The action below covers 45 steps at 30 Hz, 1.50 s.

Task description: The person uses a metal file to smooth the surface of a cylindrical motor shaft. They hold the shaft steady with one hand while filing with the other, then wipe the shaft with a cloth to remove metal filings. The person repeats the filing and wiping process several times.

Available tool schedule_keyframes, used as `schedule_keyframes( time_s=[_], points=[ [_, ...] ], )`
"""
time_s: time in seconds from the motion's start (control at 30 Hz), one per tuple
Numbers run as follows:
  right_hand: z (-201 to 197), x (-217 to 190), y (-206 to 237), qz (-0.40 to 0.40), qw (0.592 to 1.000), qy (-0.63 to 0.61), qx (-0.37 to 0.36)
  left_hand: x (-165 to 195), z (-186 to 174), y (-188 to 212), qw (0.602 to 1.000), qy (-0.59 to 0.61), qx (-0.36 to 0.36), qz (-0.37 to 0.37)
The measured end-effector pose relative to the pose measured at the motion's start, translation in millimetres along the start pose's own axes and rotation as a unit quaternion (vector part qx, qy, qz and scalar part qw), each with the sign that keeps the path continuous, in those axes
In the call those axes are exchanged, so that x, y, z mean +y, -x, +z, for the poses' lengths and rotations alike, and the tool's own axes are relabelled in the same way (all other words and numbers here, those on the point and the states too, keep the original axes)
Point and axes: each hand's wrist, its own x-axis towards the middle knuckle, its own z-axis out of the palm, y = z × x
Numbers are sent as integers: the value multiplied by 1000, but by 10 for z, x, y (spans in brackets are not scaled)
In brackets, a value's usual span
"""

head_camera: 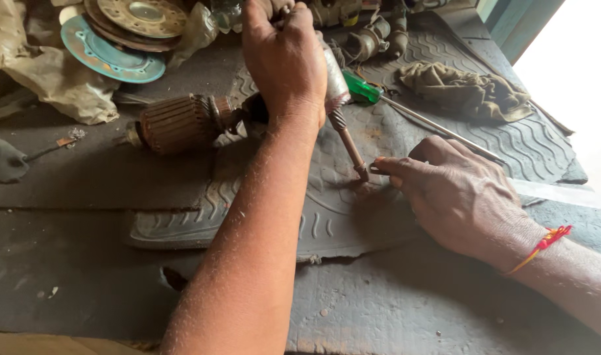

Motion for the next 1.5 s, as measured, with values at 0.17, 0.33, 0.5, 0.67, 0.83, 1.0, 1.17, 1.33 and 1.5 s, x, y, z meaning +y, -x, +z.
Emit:
schedule_keyframes(
  time_s=[0.17, 0.33, 0.5, 0.67, 0.83, 1.0, 1.17, 1.33, 1.5],
  points=[
    [27, -23, 29, -57, 998, 11, 39, -40, -41, 11, 999, -42, -1, 27],
    [-16, -44, 83, -42, 998, 44, -10, -58, -41, -4, 997, -58, 14, 58],
    [-35, -3, 43, -48, 997, 62, -21, -33, -27, -9, 999, -31, 15, 27],
    [-21, 41, 36, -51, 998, 13, 25, 1, -1, -9, 997, -59, 22, 46],
    [-60, 2, -5, 55, 998, 26, -32, 11, 30, -17, 998, -42, 17, 40],
    [-97, 44, -22, -13, 1000, 21, 12, 8, 76, -54, 1000, -22, 6, 22],
    [29, 48, -19, 73, 989, 100, -78, -39, 16, -51, 999, -30, -14, 6],
    [160, -147, 71, -88, 984, 152, -1, -93, -230, 3, 999, -21, -10, 25],
    [84, -183, 49, -81, 993, 83, 2, -80, -272, -13, 999, 24, -3, 24]
  ],
)
